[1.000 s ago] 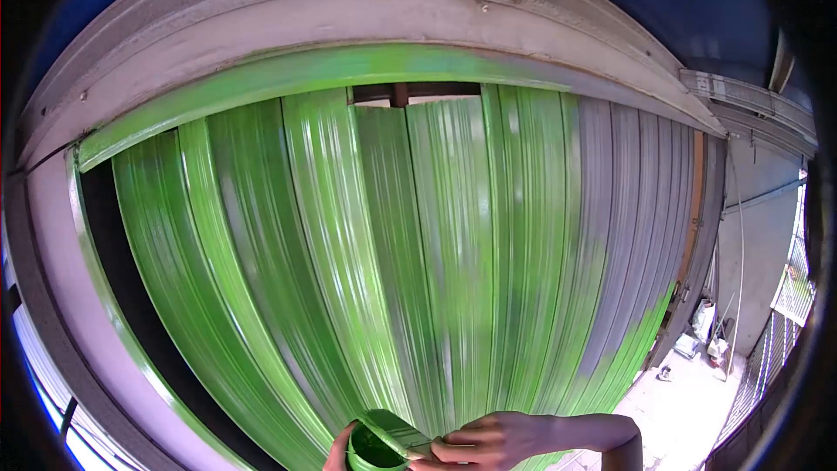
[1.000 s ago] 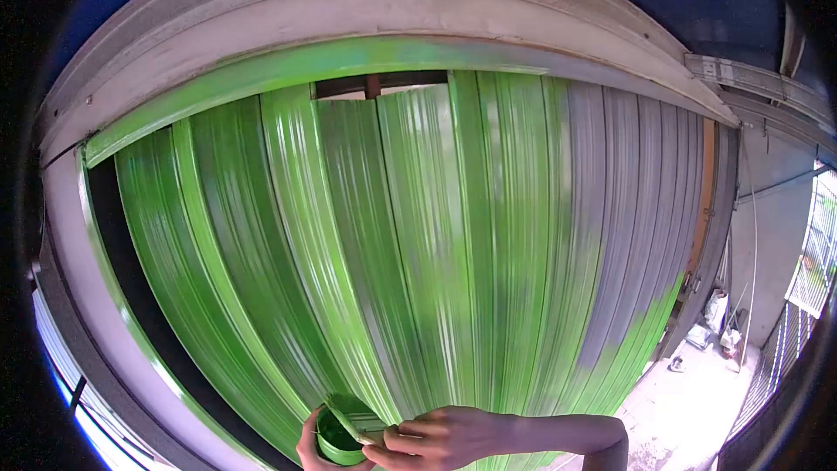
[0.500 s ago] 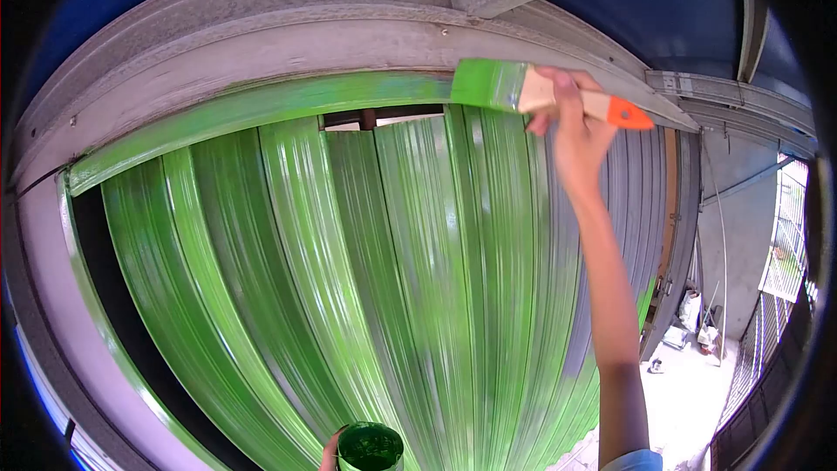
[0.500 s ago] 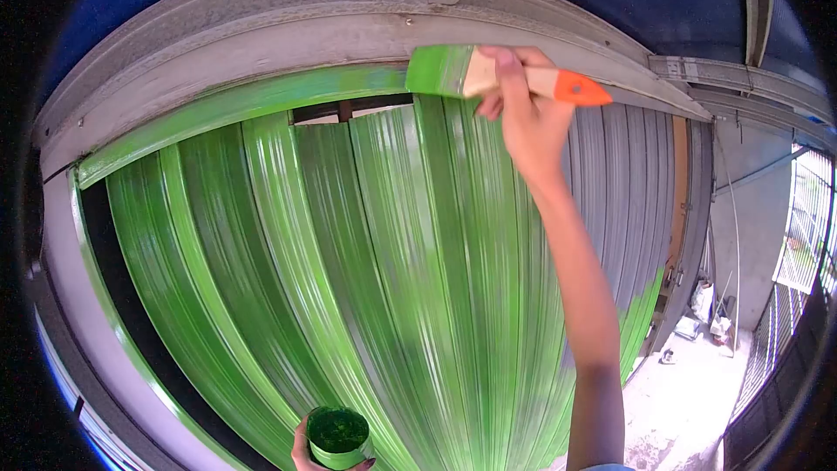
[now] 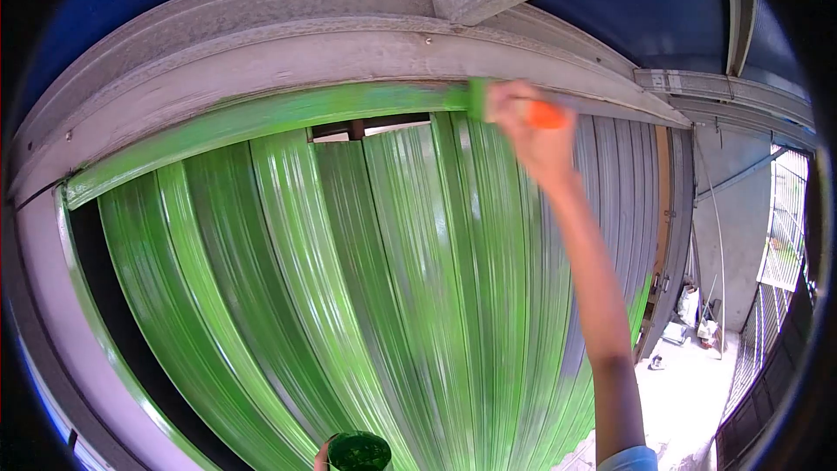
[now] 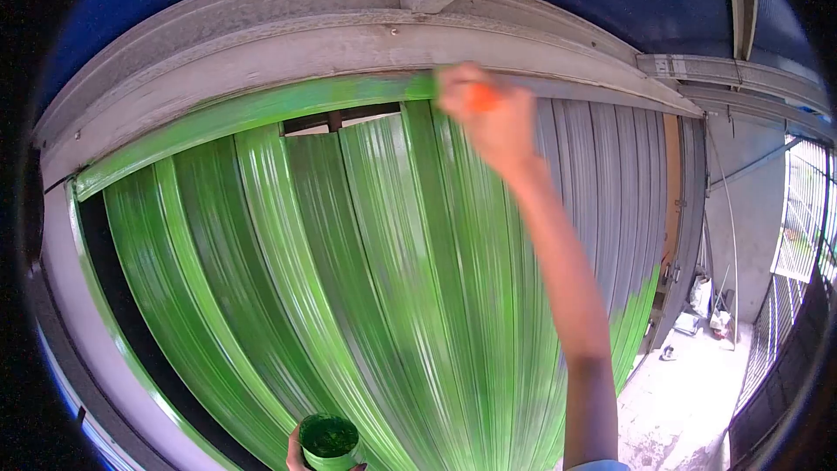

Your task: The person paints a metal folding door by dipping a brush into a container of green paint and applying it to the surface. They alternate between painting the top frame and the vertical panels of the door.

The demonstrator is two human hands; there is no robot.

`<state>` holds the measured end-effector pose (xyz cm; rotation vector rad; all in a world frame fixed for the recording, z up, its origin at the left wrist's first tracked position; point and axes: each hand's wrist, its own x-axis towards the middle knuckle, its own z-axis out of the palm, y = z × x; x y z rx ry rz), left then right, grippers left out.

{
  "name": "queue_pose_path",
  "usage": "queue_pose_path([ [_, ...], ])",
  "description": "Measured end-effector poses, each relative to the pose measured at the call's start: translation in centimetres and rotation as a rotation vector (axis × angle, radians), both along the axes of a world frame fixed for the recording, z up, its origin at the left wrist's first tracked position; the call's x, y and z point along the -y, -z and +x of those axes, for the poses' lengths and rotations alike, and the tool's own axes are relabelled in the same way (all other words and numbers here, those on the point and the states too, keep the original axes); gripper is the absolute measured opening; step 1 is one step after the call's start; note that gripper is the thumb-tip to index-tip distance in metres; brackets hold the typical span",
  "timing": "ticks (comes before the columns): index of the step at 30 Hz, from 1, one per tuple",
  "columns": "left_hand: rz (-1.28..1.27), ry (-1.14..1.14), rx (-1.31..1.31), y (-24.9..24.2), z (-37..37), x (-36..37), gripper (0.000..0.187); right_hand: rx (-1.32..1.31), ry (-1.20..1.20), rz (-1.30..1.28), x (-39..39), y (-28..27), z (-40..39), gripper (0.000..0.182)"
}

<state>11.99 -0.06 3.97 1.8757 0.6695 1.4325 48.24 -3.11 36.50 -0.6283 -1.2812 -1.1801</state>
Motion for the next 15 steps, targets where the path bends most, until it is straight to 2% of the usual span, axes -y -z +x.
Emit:
queue_pose_path([
  [1, -0.002, 0.0, -0.003, 0.0, 0.0, 0.0, 0.077, 0.076, 0.082, 0.001, -0.9, -0.2, -1.9, 0.011],
  [3, -0.018, -0.007, 0.014, -0.1, 0.2, 0.3, 0.077, 0.192, 0.05, 0.025, -1.2, -0.5, -5.8, 0.011],
  [7, -0.04, -0.003, 0.009, -0.3, 0.5, 0.5, 0.078, 0.114, -0.352, -0.146, -1.5, -0.7, -7.2, 0.018],
  [10, -0.044, -0.001, -0.012, 0.9, -0.1, -0.3, 0.079, -0.019, -0.402, -0.144, -1.4, -0.5, -2.8, 0.02],
  [14, -0.009, -0.05, -0.006, 0.8, -0.6, -0.2, 0.078, -0.132, -0.232, 0.044, 0.9, 0.0, 4.8, 0.019],
  [15, -0.017, -0.049, 0.002, 0.6, -0.7, -0.2, 0.077, -0.197, -0.124, 0.068, 1.8, 0.1, 5.6, 0.017],
])
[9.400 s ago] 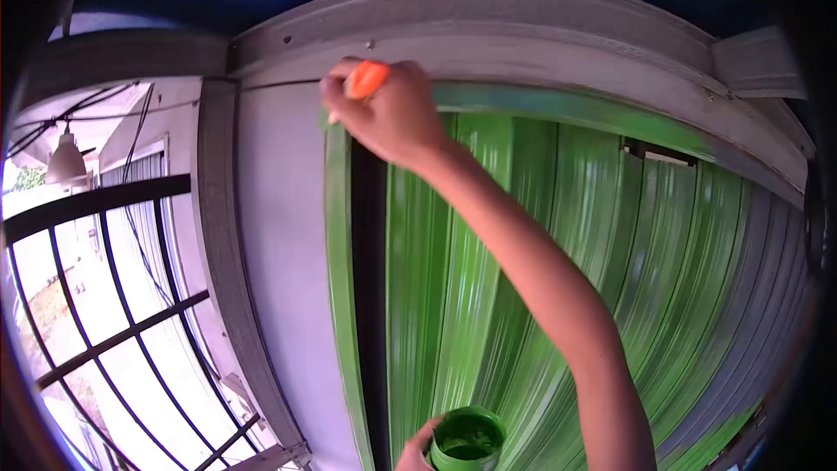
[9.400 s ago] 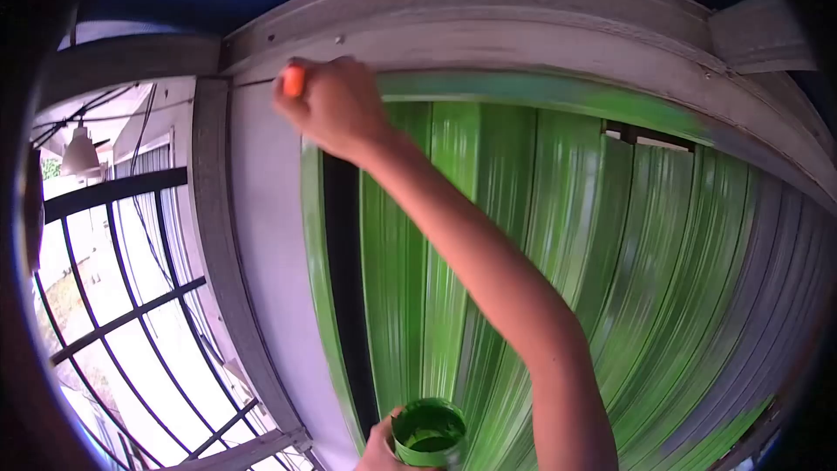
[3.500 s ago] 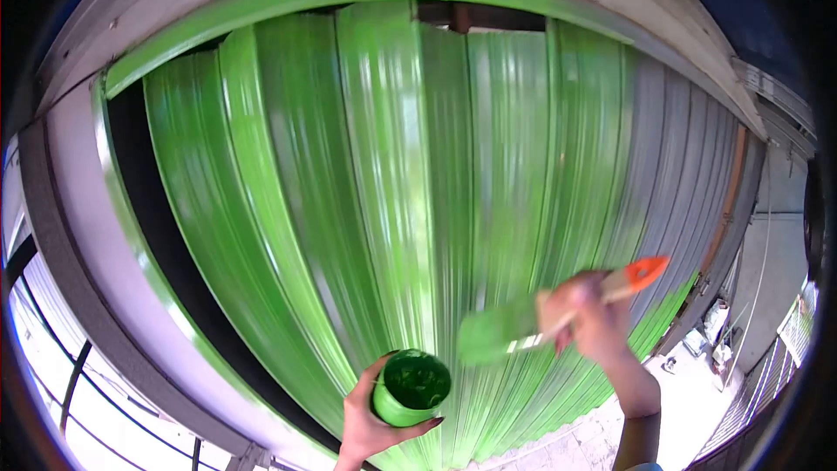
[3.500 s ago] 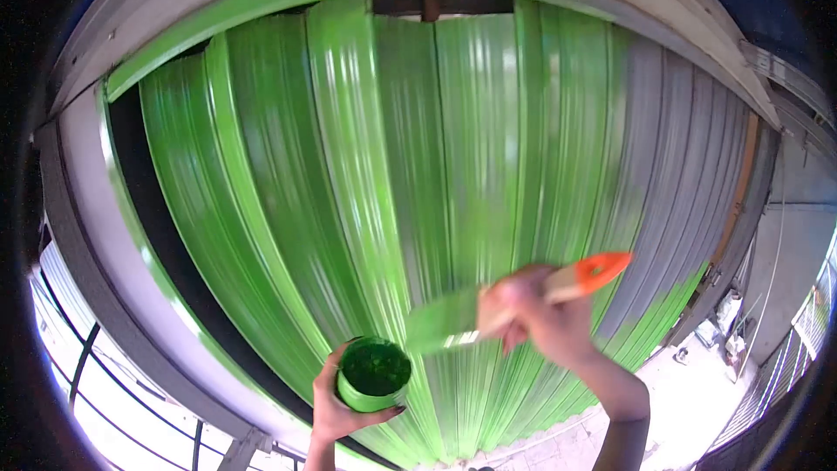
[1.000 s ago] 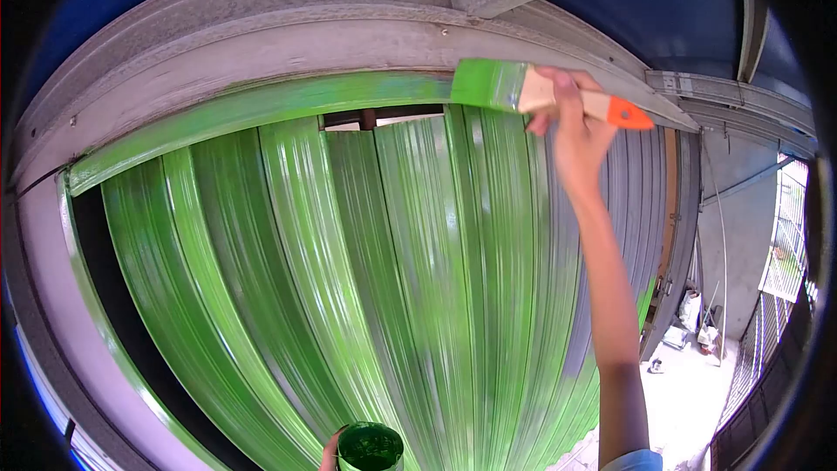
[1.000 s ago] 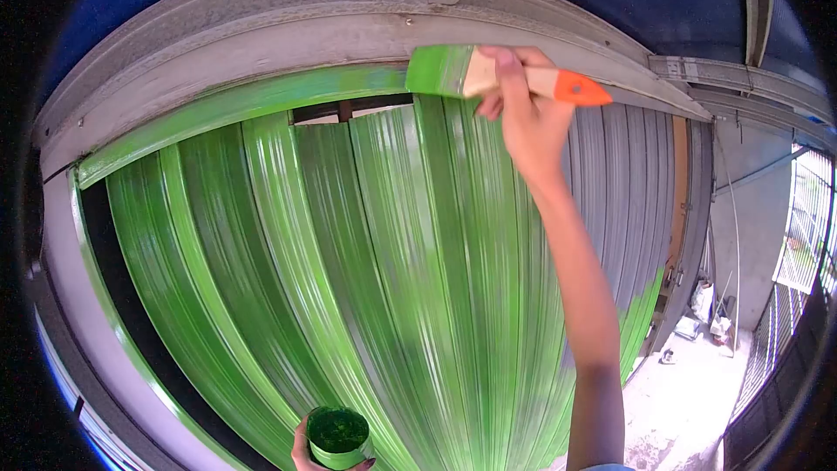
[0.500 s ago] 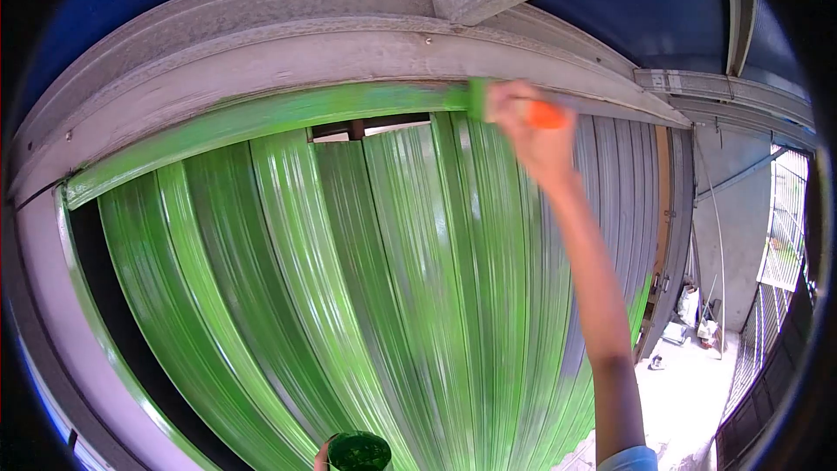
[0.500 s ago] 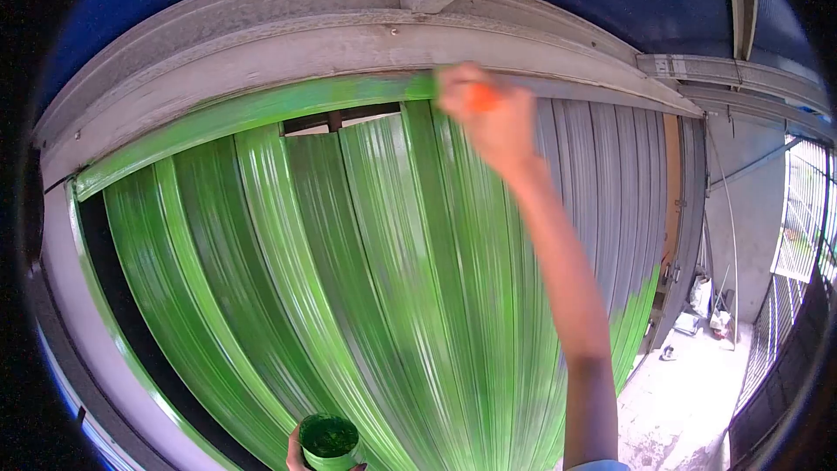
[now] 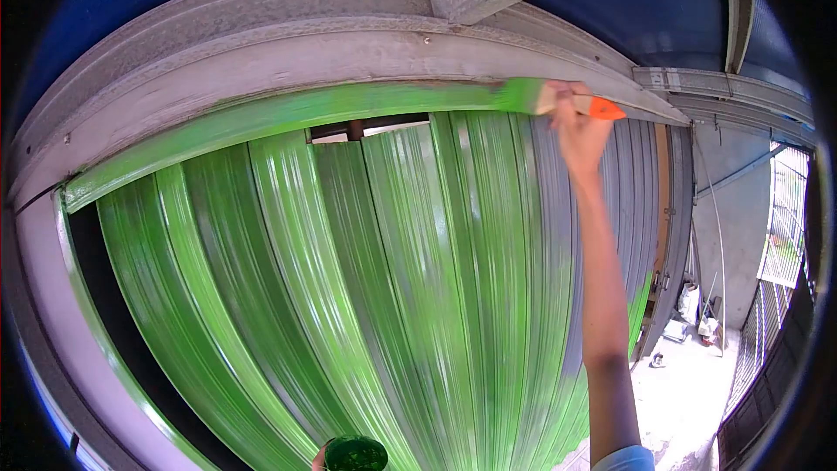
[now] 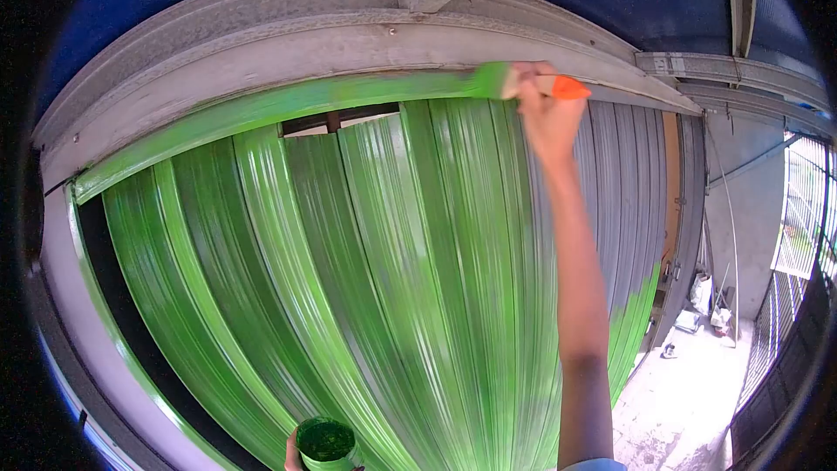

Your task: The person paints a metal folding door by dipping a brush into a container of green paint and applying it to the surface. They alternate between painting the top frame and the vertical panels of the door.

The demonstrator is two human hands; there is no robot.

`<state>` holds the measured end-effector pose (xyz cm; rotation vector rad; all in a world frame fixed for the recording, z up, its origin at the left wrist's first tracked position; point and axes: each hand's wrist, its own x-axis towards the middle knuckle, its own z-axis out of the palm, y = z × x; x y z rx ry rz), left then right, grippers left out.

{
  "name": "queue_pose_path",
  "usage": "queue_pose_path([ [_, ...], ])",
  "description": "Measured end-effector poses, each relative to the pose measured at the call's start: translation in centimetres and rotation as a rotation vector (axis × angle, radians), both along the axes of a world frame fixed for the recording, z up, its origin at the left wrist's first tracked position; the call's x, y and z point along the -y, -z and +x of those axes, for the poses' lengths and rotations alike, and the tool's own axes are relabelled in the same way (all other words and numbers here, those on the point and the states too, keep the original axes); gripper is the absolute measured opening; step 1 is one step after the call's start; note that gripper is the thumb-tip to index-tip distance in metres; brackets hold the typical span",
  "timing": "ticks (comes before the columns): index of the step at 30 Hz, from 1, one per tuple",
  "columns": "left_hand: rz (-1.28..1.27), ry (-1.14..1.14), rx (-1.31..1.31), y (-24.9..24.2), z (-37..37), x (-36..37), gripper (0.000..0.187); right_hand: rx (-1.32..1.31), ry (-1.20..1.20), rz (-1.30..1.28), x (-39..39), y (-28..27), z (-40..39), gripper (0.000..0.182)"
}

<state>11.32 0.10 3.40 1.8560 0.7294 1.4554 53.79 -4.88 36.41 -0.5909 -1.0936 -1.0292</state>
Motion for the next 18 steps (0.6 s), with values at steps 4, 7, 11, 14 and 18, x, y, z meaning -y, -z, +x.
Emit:
queue_pose_path([
  [4, -0.074, 0.021, 0.023, -0.2, -0.5, 0.3, 0.077, -0.029, 0.31, -0.023, 0.8, -0.2, -1.0, 0.011],
  [7, 0.019, -0.012, -0.017, 0.6, -0.7, -0.3, 0.079, 0.199, 0.488, -0.013, -2.0, -0.7, -6.4, 0.013],
  [11, 0.002, 0.0, 0.002, 0.5, -0.4, 0.0, 0.079, 0.505, 0.138, 0.04, -4.0, -1.1, -15.1, 0.014],
  [14, -0.02, 0.014, 0.032, 0.6, -0.1, 0.1, 0.079, 0.48, -0.124, -0.01, -4.2, -1.8, -16.8, 0.01],
  [18, -0.023, 0.02, 0.035, -0.1, -0.2, 0.6, 0.078, 0.191, -0.284, -0.049, -4.4, -1.7, -10.7, 0.007],
])
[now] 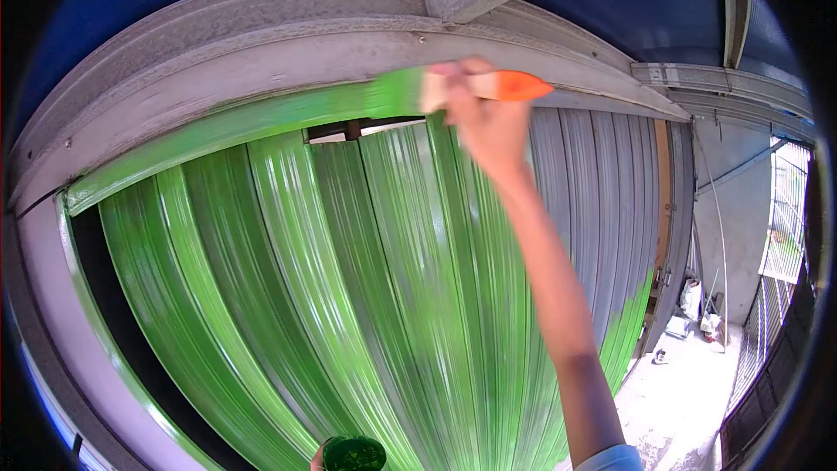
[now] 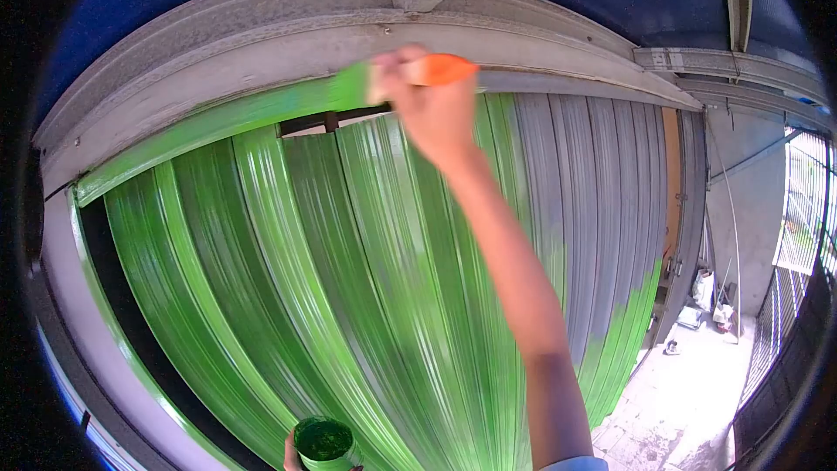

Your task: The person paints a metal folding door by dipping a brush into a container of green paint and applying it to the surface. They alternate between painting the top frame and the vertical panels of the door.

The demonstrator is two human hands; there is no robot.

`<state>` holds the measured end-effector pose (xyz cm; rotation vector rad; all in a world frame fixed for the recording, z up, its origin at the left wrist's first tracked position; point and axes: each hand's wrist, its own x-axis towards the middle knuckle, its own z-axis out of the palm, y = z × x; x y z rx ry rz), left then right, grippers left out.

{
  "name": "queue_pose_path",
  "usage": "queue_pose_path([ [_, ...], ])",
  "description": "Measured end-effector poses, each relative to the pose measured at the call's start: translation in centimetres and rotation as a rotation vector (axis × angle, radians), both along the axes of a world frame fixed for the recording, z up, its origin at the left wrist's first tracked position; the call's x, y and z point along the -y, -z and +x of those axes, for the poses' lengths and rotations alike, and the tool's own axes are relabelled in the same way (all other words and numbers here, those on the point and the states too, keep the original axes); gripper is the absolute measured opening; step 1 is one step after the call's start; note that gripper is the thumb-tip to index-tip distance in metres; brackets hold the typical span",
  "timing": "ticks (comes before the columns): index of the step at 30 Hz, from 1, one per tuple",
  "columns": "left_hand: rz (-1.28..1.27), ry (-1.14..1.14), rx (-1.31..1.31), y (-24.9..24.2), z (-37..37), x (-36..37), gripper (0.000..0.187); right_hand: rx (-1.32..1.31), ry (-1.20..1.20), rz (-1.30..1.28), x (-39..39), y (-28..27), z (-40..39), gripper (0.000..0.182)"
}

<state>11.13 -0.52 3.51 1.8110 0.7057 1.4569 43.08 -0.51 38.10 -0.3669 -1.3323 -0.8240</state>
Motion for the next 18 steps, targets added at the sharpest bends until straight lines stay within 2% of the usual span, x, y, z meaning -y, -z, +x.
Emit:
queue_pose_path([
  [1, 0.0, 0.002, -0.002, -0.1, 0.0, 0.0, 0.078, -0.041, -0.074, 0.036, 0.3, 0.4, 2.0, 0.009],
  [3, -0.015, 0.01, 0.023, 0.1, -0.2, -0.2, 0.078, -0.127, -0.012, 0.104, 1.9, 1.1, 5.5, 0.012],
  [5, -0.013, 0.0, 0.023, 0.1, -0.5, -0.1, 0.077, -0.316, 0.402, 0.267, 3.7, 1.6, 7.4, 0.011],
  [8, 0.018, -0.029, -0.01, -0.1, -0.8, -0.1, 0.077, -0.425, 0.486, 0.305, 4.2, 1.9, 6.4, 0.009],
  [10, 0.026, -0.025, -0.026, 0.4, -1.0, -0.5, 0.077, -0.332, 0.357, 0.288, 2.4, 1.1, 3.9, 0.01],
  [12, 0.01, -0.032, -0.016, 0.2, -0.7, -0.1, 0.078, -0.24, 0.471, 0.266, 0.2, 0.4, 1.1, 0.01],
  [14, -0.001, -0.027, -0.008, -0.1, -0.4, 0.1, 0.079, -0.169, 0.246, 0.28, -0.9, -0.3, -2.5, 0.015],
  [17, -0.011, -0.006, -0.006, -0.6, -0.2, 0.3, 0.08, -0.228, -0.404, 0.169, 0.2, 0.0, -5.4, 0.018],
  [18, -0.014, -0.002, -0.013, -0.8, -0.1, 0.5, 0.081, -0.262, -0.391, 0.183, 0.0, -0.1, -4.8, 0.02],
])
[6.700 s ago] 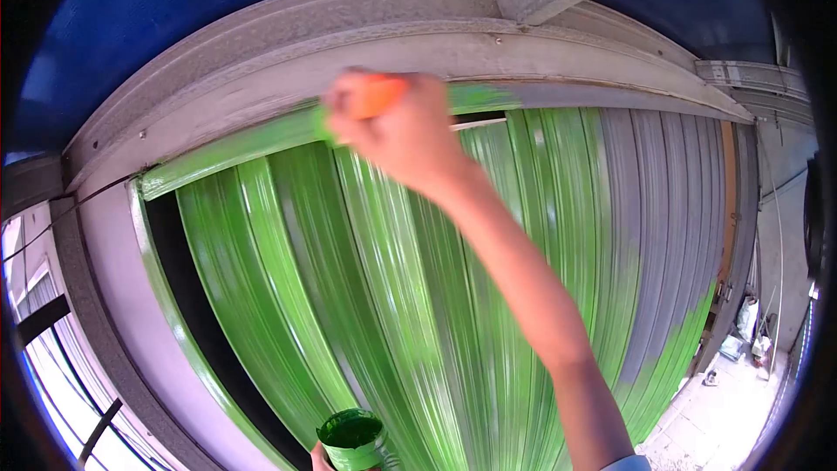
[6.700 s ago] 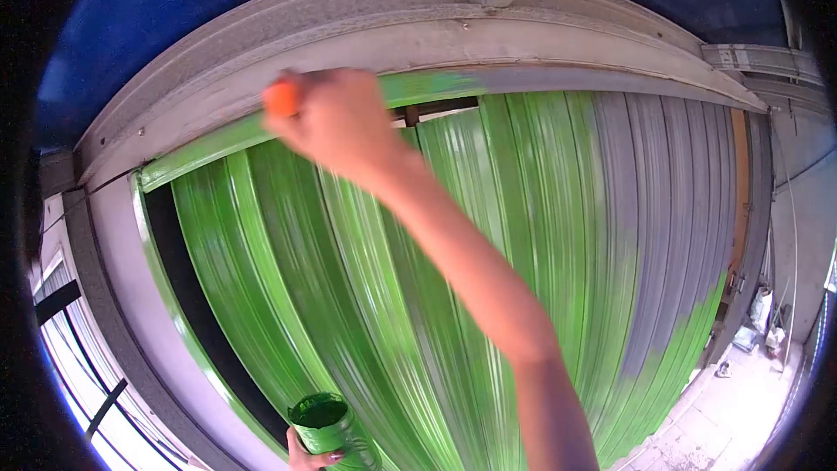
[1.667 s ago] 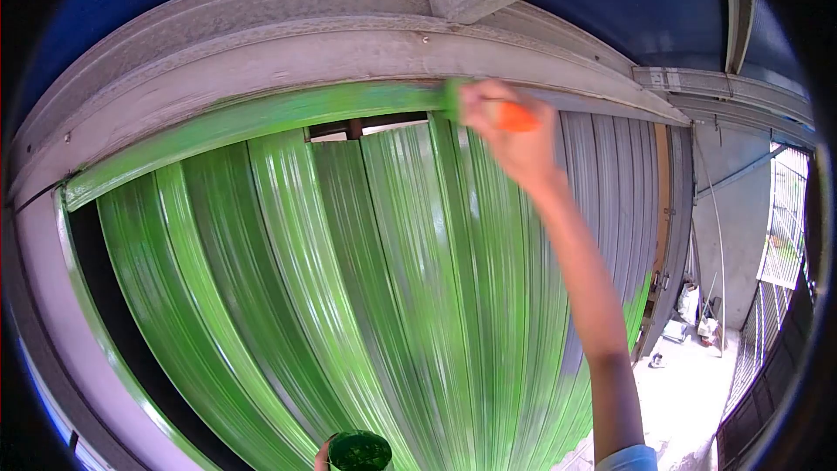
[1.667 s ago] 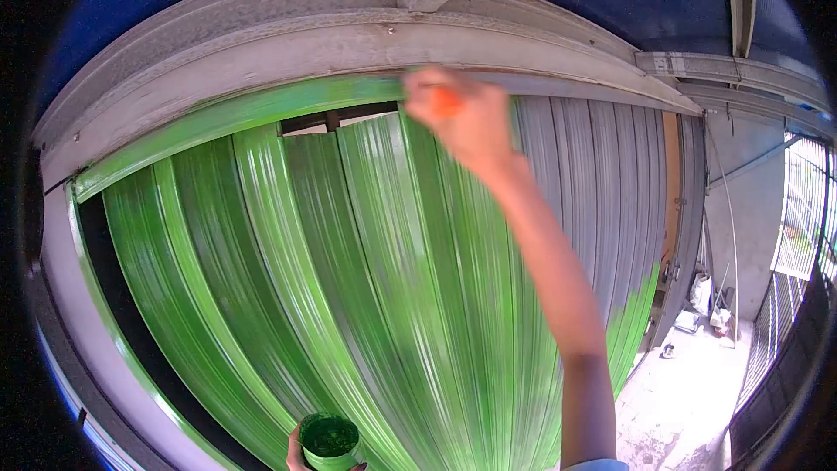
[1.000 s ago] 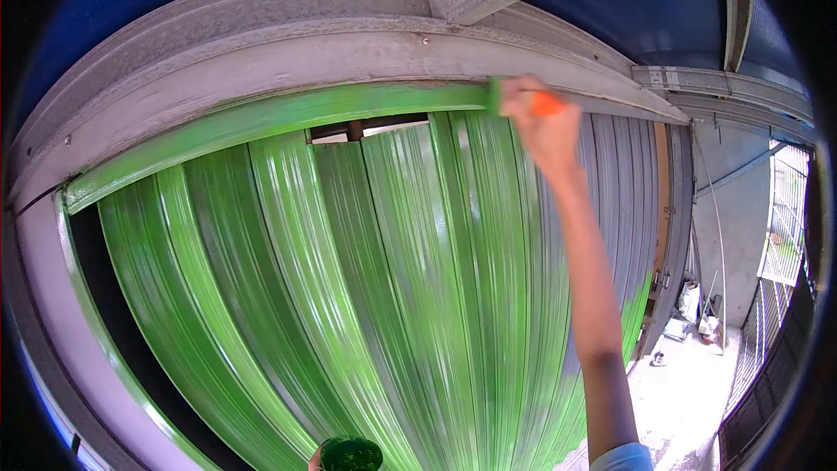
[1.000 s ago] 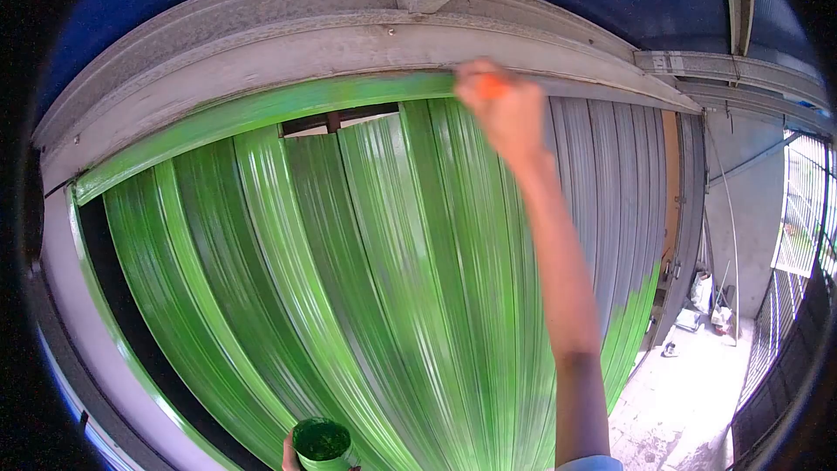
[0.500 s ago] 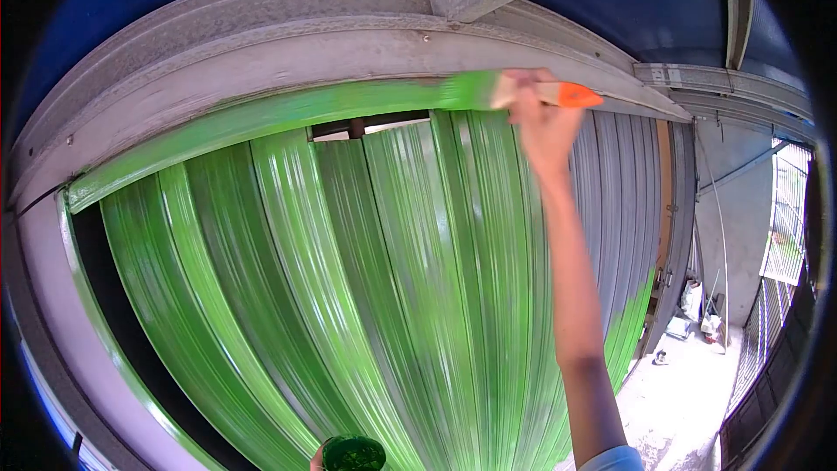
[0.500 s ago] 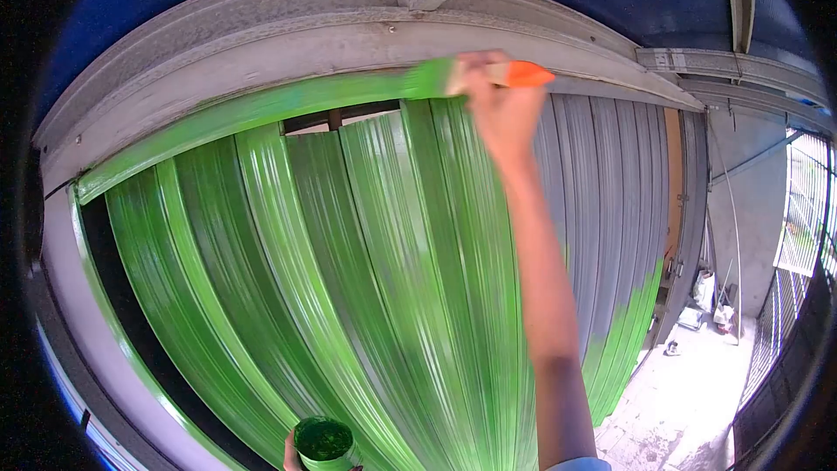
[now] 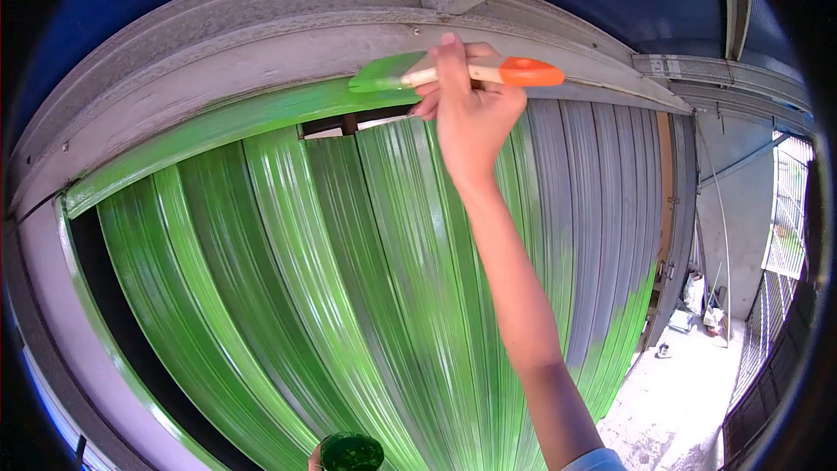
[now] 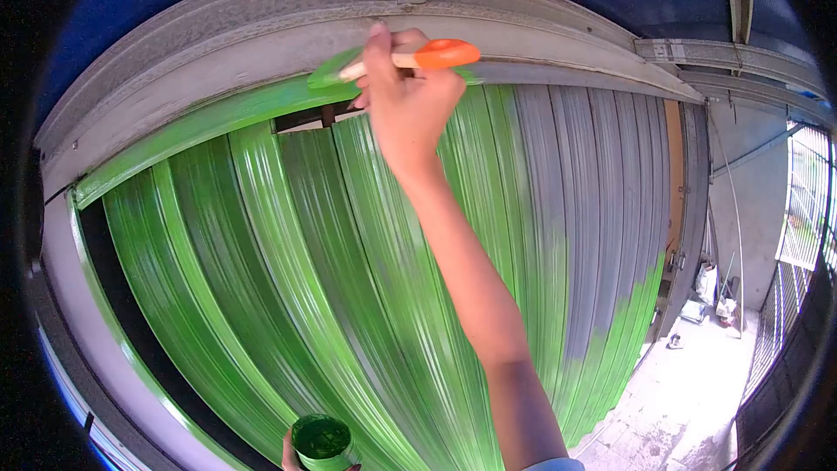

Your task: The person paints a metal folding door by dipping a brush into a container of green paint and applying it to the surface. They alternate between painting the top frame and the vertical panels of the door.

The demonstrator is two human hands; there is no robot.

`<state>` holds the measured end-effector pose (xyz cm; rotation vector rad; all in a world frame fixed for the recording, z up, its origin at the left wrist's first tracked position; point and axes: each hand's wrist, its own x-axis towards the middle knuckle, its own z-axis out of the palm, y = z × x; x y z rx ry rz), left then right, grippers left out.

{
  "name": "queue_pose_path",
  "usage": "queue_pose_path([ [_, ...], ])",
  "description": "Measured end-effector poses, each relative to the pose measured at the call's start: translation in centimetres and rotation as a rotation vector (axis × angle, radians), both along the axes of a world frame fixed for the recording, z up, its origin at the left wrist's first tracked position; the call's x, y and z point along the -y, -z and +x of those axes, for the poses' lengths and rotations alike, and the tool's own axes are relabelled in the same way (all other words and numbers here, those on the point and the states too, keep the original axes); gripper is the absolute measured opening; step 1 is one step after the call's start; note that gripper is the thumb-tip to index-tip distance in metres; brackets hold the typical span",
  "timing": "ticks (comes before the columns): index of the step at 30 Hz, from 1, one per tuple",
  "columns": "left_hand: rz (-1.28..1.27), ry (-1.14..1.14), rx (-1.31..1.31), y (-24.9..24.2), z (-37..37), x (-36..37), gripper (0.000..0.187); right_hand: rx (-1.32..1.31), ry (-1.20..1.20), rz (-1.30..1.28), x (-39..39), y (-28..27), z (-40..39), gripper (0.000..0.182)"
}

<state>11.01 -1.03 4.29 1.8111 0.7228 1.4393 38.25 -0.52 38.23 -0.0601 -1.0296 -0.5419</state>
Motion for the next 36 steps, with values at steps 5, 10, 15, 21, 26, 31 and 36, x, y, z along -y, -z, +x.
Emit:
queue_pose_path([
  [5, -0.028, 0.024, -0.001, 0.0, 0.0, 0.0, 0.083, -0.231, 0.179, 0.091, -1.0, 0.9, 6.9, 0.026],
  [10, -0.045, -0.009, 0.014, 0.1, -0.5, 0.2, 0.083, -0.469, 0.635, 0.213, 0.4, 0.9, 11.5, 0.025],
  [15, -0.05, -0.022, 0.003, 0.9, -0.9, -0.1, 0.083, -0.298, 0.857, 0.243, -2.2, 0.3, 5.9, 0.026],
  [21, -0.041, -0.009, 0.045, 1.0, -0.6, 0.0, 0.084, -0.021, 0.292, 0.257, -3.5, 0.0, -3.2, 0.029],
  [26, -0.015, -0.025, 0.001, 1.3, -0.8, 0.0, 0.084, -0.276, 0.036, 0.1, -1.6, 0.2, 3.5, 0.028],
  [31, -0.056, 0.002, 0.016, 1.7, -0.7, -0.3, 0.085, -0.462, 0.351, 0.219, 1.0, 0.3, 14.7, 0.033],
  [36, -0.023, -0.01, -0.013, 1.8, -0.6, -0.2, 0.086, -0.481, 0.619, 0.175, 1.0, 0.7, 16.5, 0.028],
])
